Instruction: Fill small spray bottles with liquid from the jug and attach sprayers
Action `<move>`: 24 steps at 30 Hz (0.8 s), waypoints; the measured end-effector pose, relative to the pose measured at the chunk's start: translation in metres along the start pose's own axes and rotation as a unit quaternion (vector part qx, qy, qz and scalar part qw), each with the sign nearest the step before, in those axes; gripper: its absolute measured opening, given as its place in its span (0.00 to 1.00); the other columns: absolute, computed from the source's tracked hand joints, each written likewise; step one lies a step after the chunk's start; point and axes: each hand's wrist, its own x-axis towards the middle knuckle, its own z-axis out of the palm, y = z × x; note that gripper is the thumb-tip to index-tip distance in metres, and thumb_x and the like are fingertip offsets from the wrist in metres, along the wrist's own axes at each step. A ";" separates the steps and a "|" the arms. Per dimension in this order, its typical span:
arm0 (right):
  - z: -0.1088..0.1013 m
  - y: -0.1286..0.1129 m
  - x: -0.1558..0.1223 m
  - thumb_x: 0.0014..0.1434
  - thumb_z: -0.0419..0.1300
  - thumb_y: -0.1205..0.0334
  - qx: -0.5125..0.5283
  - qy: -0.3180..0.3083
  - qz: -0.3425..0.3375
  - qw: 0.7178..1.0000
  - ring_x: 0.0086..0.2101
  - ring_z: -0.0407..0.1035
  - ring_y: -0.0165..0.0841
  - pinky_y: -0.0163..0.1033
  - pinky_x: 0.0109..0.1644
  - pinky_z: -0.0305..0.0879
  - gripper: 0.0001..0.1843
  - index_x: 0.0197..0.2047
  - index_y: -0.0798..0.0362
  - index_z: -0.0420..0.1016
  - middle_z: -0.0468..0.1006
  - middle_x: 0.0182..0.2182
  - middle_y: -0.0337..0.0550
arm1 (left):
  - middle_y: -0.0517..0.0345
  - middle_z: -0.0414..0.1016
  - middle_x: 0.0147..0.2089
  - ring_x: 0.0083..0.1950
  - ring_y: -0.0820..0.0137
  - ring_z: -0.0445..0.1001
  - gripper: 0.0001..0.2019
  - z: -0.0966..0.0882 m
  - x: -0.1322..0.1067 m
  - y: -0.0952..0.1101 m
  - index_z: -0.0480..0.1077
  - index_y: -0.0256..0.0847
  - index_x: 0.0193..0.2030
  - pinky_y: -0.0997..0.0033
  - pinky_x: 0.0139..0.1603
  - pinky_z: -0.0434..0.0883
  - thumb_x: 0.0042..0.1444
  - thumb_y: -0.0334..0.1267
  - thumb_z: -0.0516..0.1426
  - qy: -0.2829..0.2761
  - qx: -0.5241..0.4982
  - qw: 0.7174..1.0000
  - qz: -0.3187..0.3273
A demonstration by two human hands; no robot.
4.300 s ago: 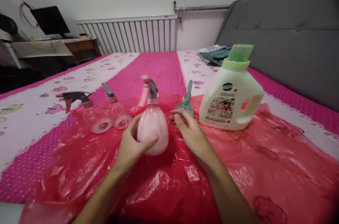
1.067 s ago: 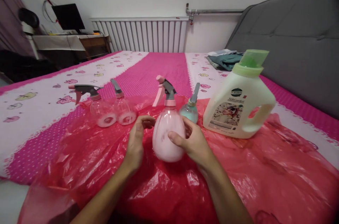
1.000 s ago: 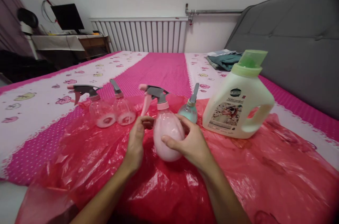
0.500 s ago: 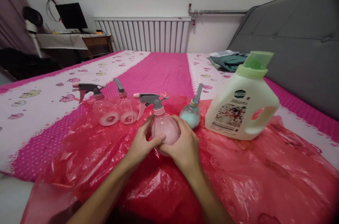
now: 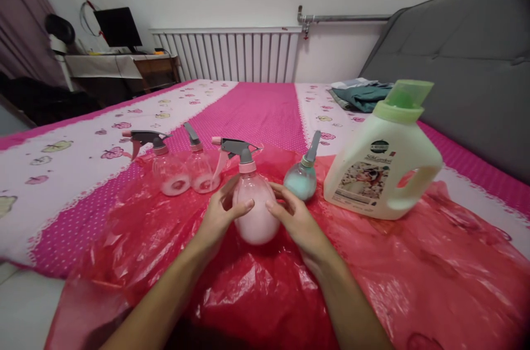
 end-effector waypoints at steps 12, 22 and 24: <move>0.006 0.004 0.000 0.68 0.56 0.39 -0.094 0.102 -0.073 0.988 0.54 0.73 0.44 0.51 0.64 0.65 0.26 0.51 0.52 0.80 0.81 0.53 0.51 | 0.46 0.81 0.61 0.62 0.47 0.78 0.31 0.004 0.002 0.002 0.78 0.44 0.60 0.50 0.62 0.74 0.48 0.48 0.72 0.018 0.055 0.998 0.006; 0.009 0.019 -0.002 0.44 0.78 0.47 -0.082 -0.001 -0.033 0.996 0.61 0.71 0.46 0.54 0.67 0.69 0.53 0.70 0.44 0.63 0.73 0.65 0.50 | 0.48 0.82 0.54 0.55 0.53 0.80 0.40 -0.004 0.008 0.001 0.71 0.44 0.60 0.61 0.52 0.77 0.40 0.48 0.77 0.067 0.034 0.997 0.034; 0.016 0.019 -0.003 0.42 0.79 0.49 -0.100 0.025 -0.028 0.994 0.59 0.73 0.47 0.56 0.66 0.69 0.50 0.67 0.46 0.67 0.76 0.61 0.50 | 0.49 0.82 0.52 0.53 0.54 0.81 0.41 -0.003 0.007 0.002 0.70 0.44 0.59 0.61 0.51 0.77 0.37 0.47 0.78 0.055 0.038 0.997 0.037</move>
